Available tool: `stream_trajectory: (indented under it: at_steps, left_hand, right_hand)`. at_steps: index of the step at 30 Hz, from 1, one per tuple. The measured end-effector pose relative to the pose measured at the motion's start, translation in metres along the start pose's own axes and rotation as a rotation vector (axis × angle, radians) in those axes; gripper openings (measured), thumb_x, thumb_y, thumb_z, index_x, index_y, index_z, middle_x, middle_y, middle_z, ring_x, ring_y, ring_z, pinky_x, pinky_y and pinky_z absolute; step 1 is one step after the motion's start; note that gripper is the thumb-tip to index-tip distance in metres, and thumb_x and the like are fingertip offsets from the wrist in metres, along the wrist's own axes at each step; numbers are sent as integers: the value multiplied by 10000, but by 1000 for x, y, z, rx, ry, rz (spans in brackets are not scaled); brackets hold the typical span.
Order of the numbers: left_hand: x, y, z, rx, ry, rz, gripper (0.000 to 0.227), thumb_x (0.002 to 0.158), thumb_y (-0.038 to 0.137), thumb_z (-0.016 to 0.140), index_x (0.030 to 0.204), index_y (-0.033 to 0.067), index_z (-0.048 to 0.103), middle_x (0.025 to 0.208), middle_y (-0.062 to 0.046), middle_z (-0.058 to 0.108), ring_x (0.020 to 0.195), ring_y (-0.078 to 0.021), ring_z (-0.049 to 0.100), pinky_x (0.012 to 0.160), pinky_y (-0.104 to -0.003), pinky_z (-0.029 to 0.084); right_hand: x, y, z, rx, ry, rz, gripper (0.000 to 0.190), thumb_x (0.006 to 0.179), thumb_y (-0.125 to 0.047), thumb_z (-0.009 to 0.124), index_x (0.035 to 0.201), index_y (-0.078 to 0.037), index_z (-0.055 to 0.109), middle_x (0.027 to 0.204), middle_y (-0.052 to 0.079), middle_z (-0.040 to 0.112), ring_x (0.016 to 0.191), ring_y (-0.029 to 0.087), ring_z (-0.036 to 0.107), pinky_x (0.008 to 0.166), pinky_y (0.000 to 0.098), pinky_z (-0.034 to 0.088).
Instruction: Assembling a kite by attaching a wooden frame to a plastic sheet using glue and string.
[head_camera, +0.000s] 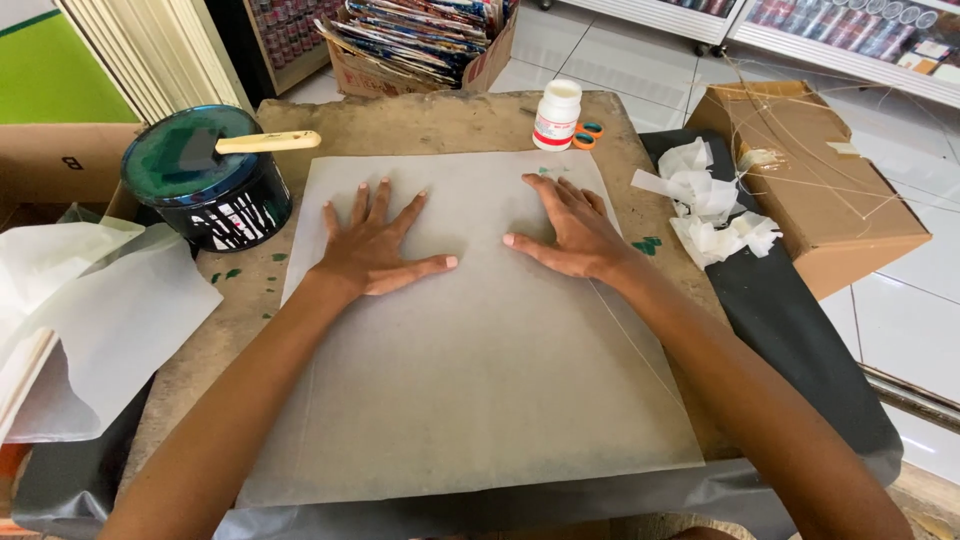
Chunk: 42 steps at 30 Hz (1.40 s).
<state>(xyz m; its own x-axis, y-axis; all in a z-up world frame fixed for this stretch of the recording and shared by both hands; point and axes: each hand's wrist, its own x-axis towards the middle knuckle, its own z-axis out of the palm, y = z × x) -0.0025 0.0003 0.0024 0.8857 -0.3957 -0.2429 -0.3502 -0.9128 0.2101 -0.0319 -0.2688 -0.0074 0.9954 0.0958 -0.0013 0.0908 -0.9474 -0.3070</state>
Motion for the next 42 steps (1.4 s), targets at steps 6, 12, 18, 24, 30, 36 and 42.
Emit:
stream_trajectory:
  at_steps: [6,12,18,24,30,36,42]
  left_hand:
    - [-1,1,0,6,-7,2,1119,780,970,383,1667,355,92,1744,-144,-13,1602,-358,-43,1207,-694,-71]
    - [-2,3,-2,15,-8,17,1106,797,950,387,1668,336,90,1741,-156,-10,1601,-367,-34,1204,-707,-47]
    - [-1,1,-3,21,-8,20,1102,805,935,395,1669,316,107,1743,-158,-2,1602,-369,-26,1208,-707,-36]
    - [1,-2,-4,-1,-16,24,1122,802,934,421,1672,311,87,1741,-159,-14,1601,-361,-41,1204,-705,-49]
    - [0,1,-6,-1,-19,24,1099,818,921,411,1672,300,104,1739,-171,-1,1601,-371,-34,1197,-715,-57]
    - [4,-1,-6,15,-33,28,1121,806,939,407,1673,313,71,1740,-166,-32,1600,-367,-58,1186,-719,-76]
    - [5,2,-5,11,-20,15,1111,814,936,387,1673,303,79,1740,-174,-21,1601,-376,-48,1189,-724,-65]
  right_hand:
    - [5,2,-1,-41,25,0,835,948,-628,563,1608,-248,222,1637,196,335,1539,375,274,1247,564,158]
    - [32,14,-9,6,49,45,784,984,-612,524,1606,-233,234,1652,206,297,1554,372,233,1257,558,144]
    - [49,28,-6,3,11,97,838,977,-667,472,1627,-226,181,1672,188,255,1572,344,186,1272,544,114]
    - [61,32,-2,14,33,112,783,992,-603,511,1624,-245,218,1667,156,294,1562,356,220,1260,582,133]
    - [69,30,-1,22,54,108,772,987,-588,524,1614,-244,233,1665,136,310,1557,356,237,1255,604,145]
    - [30,1,-21,-8,-18,86,818,975,-623,503,1625,-234,195,1655,146,309,1559,337,228,1265,553,139]
    - [28,16,-11,-70,-49,43,828,979,-617,505,1629,-236,164,1659,163,300,1559,364,211,1261,553,141]
